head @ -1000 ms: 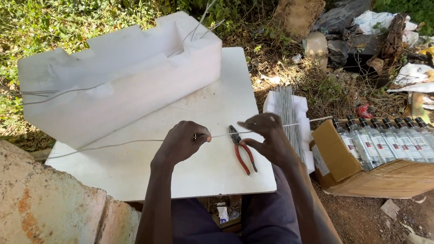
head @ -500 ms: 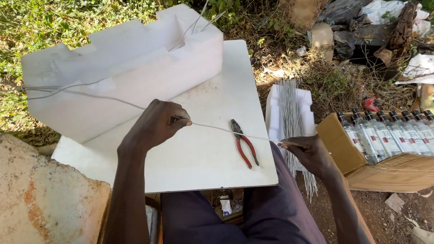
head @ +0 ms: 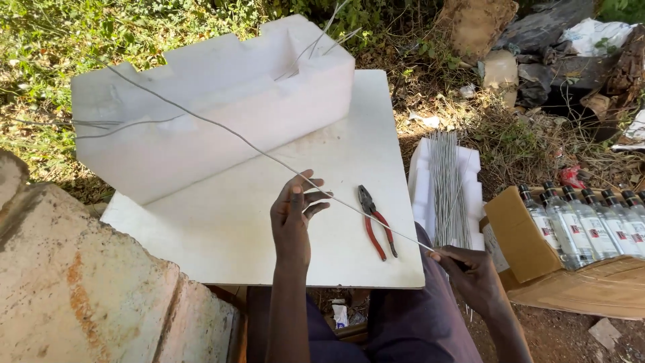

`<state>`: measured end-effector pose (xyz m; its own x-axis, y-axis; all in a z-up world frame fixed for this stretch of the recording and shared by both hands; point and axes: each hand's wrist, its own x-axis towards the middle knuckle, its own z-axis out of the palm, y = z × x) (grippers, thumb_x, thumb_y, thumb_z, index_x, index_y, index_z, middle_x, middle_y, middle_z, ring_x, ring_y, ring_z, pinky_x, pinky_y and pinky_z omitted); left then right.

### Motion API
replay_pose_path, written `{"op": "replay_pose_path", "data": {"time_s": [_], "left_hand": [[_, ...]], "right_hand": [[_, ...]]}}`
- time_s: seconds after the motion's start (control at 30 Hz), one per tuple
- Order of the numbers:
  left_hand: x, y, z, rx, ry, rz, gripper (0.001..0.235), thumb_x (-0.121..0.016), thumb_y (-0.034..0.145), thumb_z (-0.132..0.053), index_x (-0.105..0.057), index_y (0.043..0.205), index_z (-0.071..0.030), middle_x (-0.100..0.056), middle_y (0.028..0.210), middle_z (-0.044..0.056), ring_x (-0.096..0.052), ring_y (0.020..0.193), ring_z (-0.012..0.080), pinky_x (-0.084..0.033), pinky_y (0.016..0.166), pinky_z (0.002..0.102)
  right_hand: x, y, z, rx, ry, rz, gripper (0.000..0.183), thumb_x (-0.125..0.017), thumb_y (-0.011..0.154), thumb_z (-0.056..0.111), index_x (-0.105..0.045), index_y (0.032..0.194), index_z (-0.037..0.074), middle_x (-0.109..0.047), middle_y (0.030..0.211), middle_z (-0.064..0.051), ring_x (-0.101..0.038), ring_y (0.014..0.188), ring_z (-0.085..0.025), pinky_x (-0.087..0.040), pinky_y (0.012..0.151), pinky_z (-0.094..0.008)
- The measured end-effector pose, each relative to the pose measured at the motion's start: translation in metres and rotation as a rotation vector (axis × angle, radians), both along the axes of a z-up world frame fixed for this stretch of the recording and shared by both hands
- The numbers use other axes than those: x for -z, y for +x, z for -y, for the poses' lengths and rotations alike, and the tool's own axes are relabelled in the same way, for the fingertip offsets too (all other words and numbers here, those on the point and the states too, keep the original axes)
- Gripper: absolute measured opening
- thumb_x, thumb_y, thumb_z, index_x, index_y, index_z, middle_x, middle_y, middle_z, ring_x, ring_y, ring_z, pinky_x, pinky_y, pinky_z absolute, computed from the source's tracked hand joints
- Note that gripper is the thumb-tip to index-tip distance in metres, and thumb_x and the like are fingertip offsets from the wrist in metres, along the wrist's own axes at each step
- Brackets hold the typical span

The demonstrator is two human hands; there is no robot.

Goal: Cutting long metal wires into shorter segments using wire cutters on a makeshift workbench.

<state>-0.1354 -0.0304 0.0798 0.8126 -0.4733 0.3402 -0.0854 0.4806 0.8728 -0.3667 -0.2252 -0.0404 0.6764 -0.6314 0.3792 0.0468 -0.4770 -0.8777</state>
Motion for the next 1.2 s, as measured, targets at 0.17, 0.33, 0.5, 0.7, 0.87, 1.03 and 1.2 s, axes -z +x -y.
{"op": "replay_pose_path", "data": {"time_s": [0.17, 0.33, 0.5, 0.7, 0.87, 1.03, 1.2], "left_hand": [[-0.002, -0.006, 0.002, 0.043, 0.008, 0.004, 0.043, -0.060, 0.092, -0.036, -0.066, 0.115, 0.000, -0.072, 0.089, 0.010, -0.073, 0.078, 0.0244, -0.059, 0.067, 0.033], [-0.006, -0.009, -0.003, 0.055, 0.029, -0.024, 0.053, -0.067, 0.086, -0.035, -0.063, 0.124, 0.003, -0.070, 0.082, 0.012, -0.072, 0.069, 0.0262, -0.059, 0.063, 0.032], [-0.009, -0.008, -0.009, 0.139, 0.029, -0.042, 0.038, -0.068, 0.087, -0.028, -0.067, 0.112, 0.000, -0.070, 0.086, 0.014, -0.076, 0.075, 0.0334, -0.066, 0.070, 0.040], [-0.002, -0.007, -0.007, 0.119, 0.010, -0.094, 0.023, -0.069, 0.088, -0.026, -0.065, 0.090, -0.003, -0.069, 0.074, 0.011, -0.077, 0.075, 0.0369, -0.066, 0.073, 0.046], [0.004, 0.000, -0.008, 0.100, 0.003, -0.083, 0.024, -0.070, 0.087, -0.028, -0.064, 0.090, -0.005, -0.068, 0.075, 0.010, -0.077, 0.073, 0.0369, -0.066, 0.069, 0.044], [0.010, 0.007, -0.009, 0.117, 0.012, -0.076, 0.024, -0.068, 0.089, -0.028, -0.064, 0.094, -0.005, -0.070, 0.078, 0.011, -0.077, 0.074, 0.0363, -0.066, 0.072, 0.044], [0.012, 0.011, -0.010, 0.109, 0.023, -0.051, 0.026, -0.066, 0.090, -0.030, -0.063, 0.093, -0.005, -0.069, 0.077, 0.012, -0.077, 0.076, 0.0370, -0.066, 0.073, 0.043]], "right_hand": [[-0.004, -0.007, -0.013, -0.038, 0.058, -0.019, 0.028, -0.069, 0.084, 0.017, -0.077, 0.108, 0.006, -0.081, 0.105, -0.010, -0.079, 0.082, -0.017, -0.066, 0.070, -0.029], [0.012, -0.011, -0.005, -0.096, 0.039, 0.023, 0.027, -0.068, 0.085, 0.017, -0.077, 0.107, 0.004, -0.080, 0.105, -0.011, -0.080, 0.087, -0.019, -0.067, 0.072, -0.029], [0.017, -0.016, 0.001, -0.052, -0.031, 0.038, 0.026, -0.069, 0.084, 0.015, -0.076, 0.105, 0.003, -0.080, 0.102, -0.012, -0.081, 0.086, -0.020, -0.068, 0.075, -0.031], [0.027, -0.021, 0.006, -0.052, -0.082, 0.018, 0.028, -0.066, 0.088, 0.011, -0.074, 0.114, 0.010, -0.078, 0.068, 0.001, -0.036, 0.041, -0.003, -0.032, 0.037, -0.021], [0.017, -0.017, 0.000, -0.036, -0.121, 0.027, 0.027, -0.066, 0.086, 0.006, -0.074, 0.112, 0.008, -0.081, 0.092, -0.005, -0.057, 0.047, -0.004, -0.047, 0.042, -0.021], [0.008, -0.016, -0.012, 0.175, -0.229, -0.092, 0.030, -0.061, 0.088, -0.001, -0.077, 0.109, 0.012, -0.080, 0.091, -0.006, -0.056, 0.047, -0.007, -0.038, 0.042, -0.024], [0.021, -0.017, -0.004, 0.182, -0.394, -0.081, 0.043, -0.058, 0.080, -0.007, -0.074, 0.113, 0.015, -0.079, 0.095, -0.006, -0.041, 0.036, -0.007, -0.032, 0.034, -0.025]]}}
